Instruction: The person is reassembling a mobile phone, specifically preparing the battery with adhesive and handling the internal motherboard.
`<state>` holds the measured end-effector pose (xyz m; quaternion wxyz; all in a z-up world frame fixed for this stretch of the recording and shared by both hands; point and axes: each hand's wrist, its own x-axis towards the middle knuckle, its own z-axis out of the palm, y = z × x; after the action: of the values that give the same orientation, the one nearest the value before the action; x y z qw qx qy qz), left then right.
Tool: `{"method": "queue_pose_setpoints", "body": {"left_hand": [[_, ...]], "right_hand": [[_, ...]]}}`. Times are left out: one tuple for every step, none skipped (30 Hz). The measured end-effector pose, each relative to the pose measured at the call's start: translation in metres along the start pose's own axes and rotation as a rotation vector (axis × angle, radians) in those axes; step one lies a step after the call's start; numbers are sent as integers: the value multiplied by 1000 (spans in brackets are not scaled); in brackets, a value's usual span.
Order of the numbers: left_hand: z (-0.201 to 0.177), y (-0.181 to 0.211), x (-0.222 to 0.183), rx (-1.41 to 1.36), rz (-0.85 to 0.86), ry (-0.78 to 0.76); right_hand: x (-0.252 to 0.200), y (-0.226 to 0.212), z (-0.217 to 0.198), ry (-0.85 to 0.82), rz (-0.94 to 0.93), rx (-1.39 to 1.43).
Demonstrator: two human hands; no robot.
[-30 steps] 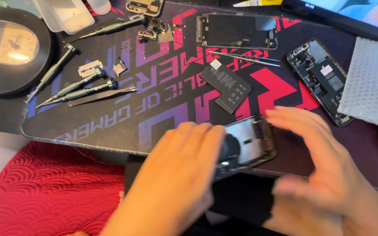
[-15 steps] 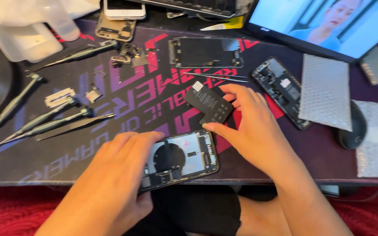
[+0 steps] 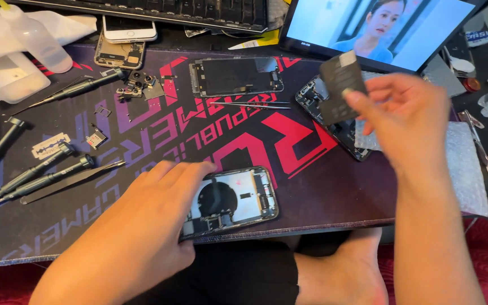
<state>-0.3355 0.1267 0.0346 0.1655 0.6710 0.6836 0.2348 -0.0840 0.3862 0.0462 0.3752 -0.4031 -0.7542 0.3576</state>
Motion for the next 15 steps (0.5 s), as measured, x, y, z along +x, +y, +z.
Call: {"method": "queue_pose_setpoints", "body": {"left_hand": [[-3, 1, 8, -3, 72, -19], [-3, -2, 16, -3, 76, -20], [-3, -6, 24, -44, 66, -53], [-3, -9, 32, -84, 57, -85], [-2, -9, 31, -86, 55, -87], [0, -10, 31, -53, 104, -34], [2, -9, 29, -20, 151, 16], [-2, 6, 24, -23, 146, 10], [-5, 21, 18, -78, 167, 104], [-8, 37, 14, -132, 187, 198], [7, 51, 14, -137, 186, 183], [22, 65, 15, -206, 196, 249], [37, 80, 15, -274, 201, 319], [59, 94, 14, -279, 196, 308], [82, 108, 15, -240, 252, 361]], "right_hand": [[5, -1, -7, 13, -5, -18], [1, -5, -13, 18, -4, -20], [-3, -10, -20, 12, 7, 26], [-7, -14, -26, 7, 17, 71], [-16, -15, -29, 5, 20, 70], [-25, -15, -31, 17, 86, 173], [-35, -14, -34, 29, 157, 277], [-47, -14, -35, 25, 164, 278], [-61, -13, -37, 10, 218, 215], [-75, -11, -40, -8, 271, 153], [-88, -2, -45, -5, 286, 153], [-101, 7, -51, -59, 334, 136], [-113, 16, -56, -119, 379, 120], [-122, 21, -56, -120, 392, 120], [-130, 26, -56, -86, 453, 125]]}}
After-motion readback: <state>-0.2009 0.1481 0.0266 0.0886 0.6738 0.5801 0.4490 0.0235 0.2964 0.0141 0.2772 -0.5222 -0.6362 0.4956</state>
